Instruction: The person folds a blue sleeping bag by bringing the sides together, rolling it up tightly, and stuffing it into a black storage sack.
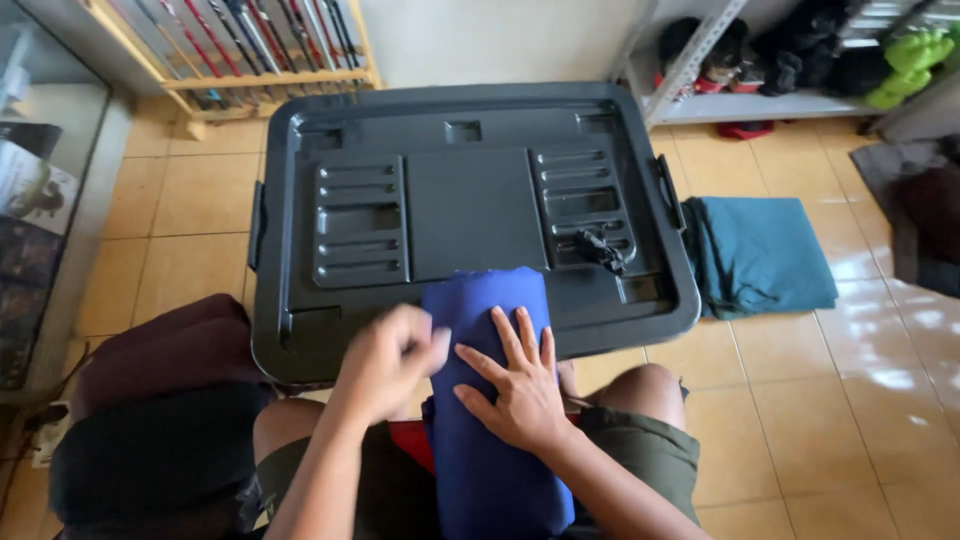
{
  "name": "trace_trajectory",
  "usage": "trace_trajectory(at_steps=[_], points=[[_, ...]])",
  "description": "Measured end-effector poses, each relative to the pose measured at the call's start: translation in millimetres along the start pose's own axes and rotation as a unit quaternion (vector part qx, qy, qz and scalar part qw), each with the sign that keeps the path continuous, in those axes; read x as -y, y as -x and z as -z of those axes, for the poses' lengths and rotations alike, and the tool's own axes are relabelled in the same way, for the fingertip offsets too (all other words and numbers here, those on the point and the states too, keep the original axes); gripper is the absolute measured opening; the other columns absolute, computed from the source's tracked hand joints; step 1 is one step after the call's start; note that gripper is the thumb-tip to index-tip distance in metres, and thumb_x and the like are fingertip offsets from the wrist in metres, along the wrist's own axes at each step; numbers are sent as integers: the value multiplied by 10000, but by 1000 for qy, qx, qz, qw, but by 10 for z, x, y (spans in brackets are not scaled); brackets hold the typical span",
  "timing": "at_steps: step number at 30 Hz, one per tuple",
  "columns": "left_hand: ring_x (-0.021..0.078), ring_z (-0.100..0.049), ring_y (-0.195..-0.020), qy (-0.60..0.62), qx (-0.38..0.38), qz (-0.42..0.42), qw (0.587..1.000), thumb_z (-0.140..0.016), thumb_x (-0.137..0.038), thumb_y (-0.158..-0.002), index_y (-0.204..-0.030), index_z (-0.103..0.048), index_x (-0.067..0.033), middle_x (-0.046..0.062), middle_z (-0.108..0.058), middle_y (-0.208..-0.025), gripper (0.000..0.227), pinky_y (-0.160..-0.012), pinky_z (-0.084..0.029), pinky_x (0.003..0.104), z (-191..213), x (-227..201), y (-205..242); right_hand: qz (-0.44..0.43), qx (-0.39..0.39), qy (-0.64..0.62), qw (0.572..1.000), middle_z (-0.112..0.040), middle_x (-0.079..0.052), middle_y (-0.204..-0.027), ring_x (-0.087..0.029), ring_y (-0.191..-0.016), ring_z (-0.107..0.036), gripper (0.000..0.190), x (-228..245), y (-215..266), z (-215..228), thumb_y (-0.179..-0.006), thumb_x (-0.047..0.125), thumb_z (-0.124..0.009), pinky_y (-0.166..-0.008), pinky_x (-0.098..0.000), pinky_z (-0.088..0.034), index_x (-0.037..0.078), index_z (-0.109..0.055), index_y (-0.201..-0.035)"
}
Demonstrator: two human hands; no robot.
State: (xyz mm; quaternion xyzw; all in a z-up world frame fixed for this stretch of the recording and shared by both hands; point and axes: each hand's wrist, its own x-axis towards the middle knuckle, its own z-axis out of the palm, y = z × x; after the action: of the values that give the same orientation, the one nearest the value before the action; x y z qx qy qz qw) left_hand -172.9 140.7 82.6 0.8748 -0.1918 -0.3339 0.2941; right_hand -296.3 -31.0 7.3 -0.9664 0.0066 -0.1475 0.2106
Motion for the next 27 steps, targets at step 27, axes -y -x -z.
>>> trace_trajectory(at_steps=[27], points=[[194, -735, -640, 210, -187, -293, 914, -770, -151, -835, -908, -695, -96, 81, -732, -752, 118, -578, -581, 290, -1295, -501, -1598, -248, -16, 143, 958, -629, -92, -1300, -338, -1273, -572, 736, -3091, -472, -841, -815, 239, -805, -1028, -465, -536, 281, -508, -1487]])
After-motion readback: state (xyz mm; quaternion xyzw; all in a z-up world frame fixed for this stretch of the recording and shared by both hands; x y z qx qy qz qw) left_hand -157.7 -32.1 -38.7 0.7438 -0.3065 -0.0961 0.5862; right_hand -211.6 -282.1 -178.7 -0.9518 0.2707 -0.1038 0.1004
